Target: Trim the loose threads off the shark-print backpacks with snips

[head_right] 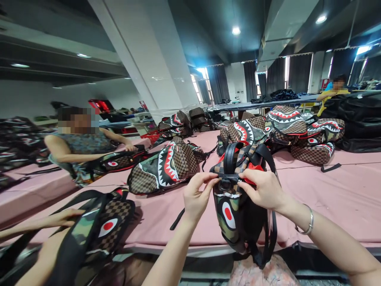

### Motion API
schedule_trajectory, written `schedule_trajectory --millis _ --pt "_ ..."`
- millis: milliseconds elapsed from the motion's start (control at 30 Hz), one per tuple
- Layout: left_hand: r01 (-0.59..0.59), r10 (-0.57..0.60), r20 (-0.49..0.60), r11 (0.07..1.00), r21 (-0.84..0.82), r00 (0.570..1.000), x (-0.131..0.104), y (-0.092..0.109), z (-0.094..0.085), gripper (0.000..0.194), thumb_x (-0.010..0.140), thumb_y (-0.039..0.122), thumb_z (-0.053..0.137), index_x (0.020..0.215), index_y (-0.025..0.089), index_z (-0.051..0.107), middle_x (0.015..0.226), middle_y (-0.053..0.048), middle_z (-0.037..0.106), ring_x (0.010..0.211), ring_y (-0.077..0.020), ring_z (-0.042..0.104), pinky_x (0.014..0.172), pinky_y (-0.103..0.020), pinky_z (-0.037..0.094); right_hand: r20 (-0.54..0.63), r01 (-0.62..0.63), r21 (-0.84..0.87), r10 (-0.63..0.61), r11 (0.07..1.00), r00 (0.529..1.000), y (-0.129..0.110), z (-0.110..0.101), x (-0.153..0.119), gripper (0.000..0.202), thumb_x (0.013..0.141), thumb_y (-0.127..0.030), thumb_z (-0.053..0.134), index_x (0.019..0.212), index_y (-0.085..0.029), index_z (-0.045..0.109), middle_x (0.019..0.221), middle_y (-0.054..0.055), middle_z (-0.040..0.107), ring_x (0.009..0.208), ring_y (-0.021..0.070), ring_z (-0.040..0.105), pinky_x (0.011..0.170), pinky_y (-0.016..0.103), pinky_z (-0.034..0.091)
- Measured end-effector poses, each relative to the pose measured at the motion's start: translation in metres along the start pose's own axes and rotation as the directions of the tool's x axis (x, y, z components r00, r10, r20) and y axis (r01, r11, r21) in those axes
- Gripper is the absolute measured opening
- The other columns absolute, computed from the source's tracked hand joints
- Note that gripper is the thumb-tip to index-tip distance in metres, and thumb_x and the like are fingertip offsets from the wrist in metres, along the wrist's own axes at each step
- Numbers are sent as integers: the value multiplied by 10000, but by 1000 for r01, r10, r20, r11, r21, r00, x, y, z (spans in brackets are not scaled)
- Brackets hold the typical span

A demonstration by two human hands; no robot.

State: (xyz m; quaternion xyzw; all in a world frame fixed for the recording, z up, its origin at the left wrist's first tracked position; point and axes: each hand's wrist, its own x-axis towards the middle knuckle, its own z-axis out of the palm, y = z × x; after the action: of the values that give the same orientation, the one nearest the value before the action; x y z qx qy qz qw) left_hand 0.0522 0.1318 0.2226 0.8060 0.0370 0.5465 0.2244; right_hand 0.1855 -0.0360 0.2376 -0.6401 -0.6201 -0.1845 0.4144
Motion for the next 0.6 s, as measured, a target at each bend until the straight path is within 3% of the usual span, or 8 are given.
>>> schedule_trajectory --millis 100,300,367,433,500,533,600 --pt "11 -12 12 999 53 1000 6 6 4 92 802 176 534 714 171 562 703 -3 573 660 -111 516 605 -231 419 41 21 -57 -19 998 999 -3 -3 4 159 816 -264 539 945 -181 580 867 41 679 745 134 622 642 210 443" --pt "8 -10 27 999 47 1000 11 24 12 114 804 172 503 692 178 525 679 6 548 648 -114 502 612 -235 407 132 48 -164 -26 985 991 -12 -3 17 127 836 -283 502 888 -182 558 841 43 668 762 148 617 665 223 426" --pt "7 -7 25 1000 10 1000 10 27 12 121 798 175 508 679 179 524 677 3 547 656 -119 503 629 -244 409 151 62 -191 -33 980 988 -13 -4 18 121 841 -284 494 842 -179 556 780 37 659 715 145 610 638 221 416" --pt "78 -83 -39 990 -113 996 5 22 10 127 796 209 518 673 179 530 673 0 541 654 -124 504 635 -254 415 139 70 -182 -45 981 989 -12 -5 16 121 848 -275 483 824 -178 551 750 33 651 683 137 603 624 217 410" --pt "180 -239 -135 921 -346 962 -7 7 10 210 811 298 492 643 175 519 650 -4 526 645 -133 513 637 -274 432 82 53 -142 -41 989 996 -8 -5 10 120 856 -270 471 861 -176 546 785 38 653 691 131 604 626 211 415" --pt "235 -347 -169 853 -467 923 -16 -3 11 270 823 352 458 629 172 513 639 -7 522 644 -140 524 640 -289 444 41 38 -122 -33 992 999 -6 -4 5 134 859 -280 470 899 -174 542 816 45 655 701 130 607 629 210 419" --pt "381 -555 -135 709 -593 821 -37 -26 20 373 827 447 402 607 166 513 638 -14 537 676 -160 559 669 -323 466 -26 9 -114 -12 993 1000 -3 0 -6 240 848 -355 494 994 -167 525 849 58 654 700 139 610 627 220 428"
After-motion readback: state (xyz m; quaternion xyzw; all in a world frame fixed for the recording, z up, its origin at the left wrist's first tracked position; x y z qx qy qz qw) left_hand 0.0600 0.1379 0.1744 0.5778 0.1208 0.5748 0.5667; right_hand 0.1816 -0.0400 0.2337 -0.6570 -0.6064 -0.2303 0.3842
